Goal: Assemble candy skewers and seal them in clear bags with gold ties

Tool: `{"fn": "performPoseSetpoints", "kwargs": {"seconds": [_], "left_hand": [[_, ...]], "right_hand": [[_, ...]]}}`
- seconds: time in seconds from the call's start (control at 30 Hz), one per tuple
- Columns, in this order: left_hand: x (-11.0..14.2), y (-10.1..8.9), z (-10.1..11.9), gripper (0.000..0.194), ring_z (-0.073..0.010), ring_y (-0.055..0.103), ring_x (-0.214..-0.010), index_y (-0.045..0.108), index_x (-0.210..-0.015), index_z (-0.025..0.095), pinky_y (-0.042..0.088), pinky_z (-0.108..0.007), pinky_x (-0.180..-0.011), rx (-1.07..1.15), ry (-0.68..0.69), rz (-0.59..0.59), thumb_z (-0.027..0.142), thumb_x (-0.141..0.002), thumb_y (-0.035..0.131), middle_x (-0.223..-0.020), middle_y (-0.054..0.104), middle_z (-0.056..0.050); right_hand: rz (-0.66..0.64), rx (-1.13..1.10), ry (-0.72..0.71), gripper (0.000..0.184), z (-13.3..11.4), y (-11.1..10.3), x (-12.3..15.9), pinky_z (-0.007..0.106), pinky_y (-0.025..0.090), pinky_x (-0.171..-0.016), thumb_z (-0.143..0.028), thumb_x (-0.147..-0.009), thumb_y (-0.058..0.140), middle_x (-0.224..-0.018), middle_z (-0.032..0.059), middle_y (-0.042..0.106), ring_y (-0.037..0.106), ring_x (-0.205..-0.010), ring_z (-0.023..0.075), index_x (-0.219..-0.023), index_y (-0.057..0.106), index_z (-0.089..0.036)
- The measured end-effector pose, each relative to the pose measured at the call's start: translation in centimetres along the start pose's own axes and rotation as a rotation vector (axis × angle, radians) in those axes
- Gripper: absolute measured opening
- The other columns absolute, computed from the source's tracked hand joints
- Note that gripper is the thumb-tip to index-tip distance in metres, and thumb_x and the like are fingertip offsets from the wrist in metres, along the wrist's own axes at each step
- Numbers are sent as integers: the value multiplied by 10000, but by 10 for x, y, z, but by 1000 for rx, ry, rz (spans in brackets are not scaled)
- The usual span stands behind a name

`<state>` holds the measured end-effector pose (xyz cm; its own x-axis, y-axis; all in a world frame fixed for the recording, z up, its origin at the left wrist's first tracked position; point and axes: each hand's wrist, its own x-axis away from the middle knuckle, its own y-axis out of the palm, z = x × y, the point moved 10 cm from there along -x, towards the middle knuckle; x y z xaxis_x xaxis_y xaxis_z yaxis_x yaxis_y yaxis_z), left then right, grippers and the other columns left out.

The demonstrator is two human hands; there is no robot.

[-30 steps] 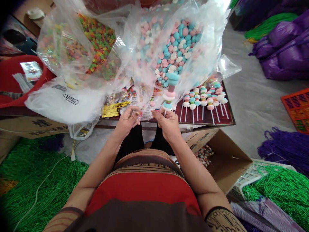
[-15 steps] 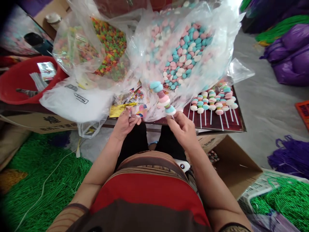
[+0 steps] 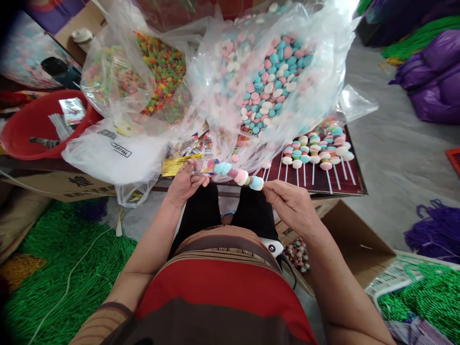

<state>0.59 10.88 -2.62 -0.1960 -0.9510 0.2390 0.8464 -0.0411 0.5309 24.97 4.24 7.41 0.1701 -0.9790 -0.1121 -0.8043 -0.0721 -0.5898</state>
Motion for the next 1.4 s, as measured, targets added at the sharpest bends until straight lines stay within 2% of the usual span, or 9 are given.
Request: {"fn": "performPoseSetpoints", "kwargs": {"seconds": [0.27, 0.5, 0.73, 0.87, 1.03, 1.13, 1.23, 1.33, 1.4], "left_hand": [[-3, -2, -5, 530, -43, 323, -364, 571, -776, 204, 340, -231, -444, -206, -46, -48, 643, -677, 852, -481, 328, 121], [-4, -3, 5, 554, -3, 280, -368, 547, -757, 191, 376, -208, -464, -178, 36, -50, 647, -676, 850, -522, 331, 129], [1, 4, 10, 606, -45, 466, -409, 556, -767, 181, 273, -181, -412, -284, 23, -66, 715, -660, 821, -582, 491, 76], [5, 11, 18, 580, -26, 371, -417, 568, -746, 178, 313, -185, -445, -367, 66, -111, 721, -724, 769, -561, 439, 88], [9, 18, 24, 511, -60, 478, -514, 597, -738, 174, 380, -194, -513, -515, 121, -176, 665, -847, 691, -582, 515, 50], [15, 26, 31, 438, -57, 400, -446, 668, -914, 192, 445, -226, -559, -399, 117, -191, 619, -841, 730, -529, 458, 90], [24, 43, 38, 627, -104, 517, -498, 679, -1136, 198, 523, -299, -654, -195, 80, -281, 712, -781, 730, -579, 562, 59], [31, 63, 46, 804, -152, 620, -602, 697, -1146, 211, 547, -348, -710, -82, 90, -396, 795, -603, 798, -706, 661, 7], [32, 73, 49, 741, -135, 607, -584, 727, -1045, 224, 545, -339, -701, -51, 112, -428, 735, -529, 878, -696, 634, 26]], "right_hand": [[15, 101, -30, 199, 20, -16, 6, 268, 528, -626, -357, -966, 604, -760, 6, 753, 689, -652, 166, -1034, 756, -248], [167, 134, -115, 93, 18, -27, 11, 275, 541, -682, -253, -948, 650, -824, 7, 761, 707, -728, 162, -948, 742, -248], [274, 106, -217, 73, 5, -25, 8, 284, 533, -658, -200, -912, 698, -812, 14, 732, 672, -729, 159, -857, 723, -241], [221, 108, -209, 99, 9, -17, 9, 288, 521, -649, -239, -942, 675, -792, 14, 738, 666, -691, 154, -876, 749, -241], [163, 68, -172, 138, 13, -9, 8, 295, 514, -665, -277, -963, 629, -782, 15, 714, 652, -695, 158, -948, 762, -243], [192, 41, -95, 111, 22, -5, 9, 291, 510, -676, -265, -937, 642, -778, 5, 699, 633, -690, 151, -939, 751, -242], [257, -80, 9, 95, 40, 1, 12, 286, 509, -677, -288, -913, 666, -782, -1, 709, 634, -696, 147, -885, 741, -238], [305, -259, 83, 114, 54, 13, 14, 285, 514, -667, -336, -896, 690, -832, 3, 743, 649, -716, 149, -900, 751, -240], [321, -340, 96, 123, 54, 20, 13, 285, 509, -654, -353, -884, 706, -830, 3, 745, 641, -705, 147, -899, 756, -242]]}}
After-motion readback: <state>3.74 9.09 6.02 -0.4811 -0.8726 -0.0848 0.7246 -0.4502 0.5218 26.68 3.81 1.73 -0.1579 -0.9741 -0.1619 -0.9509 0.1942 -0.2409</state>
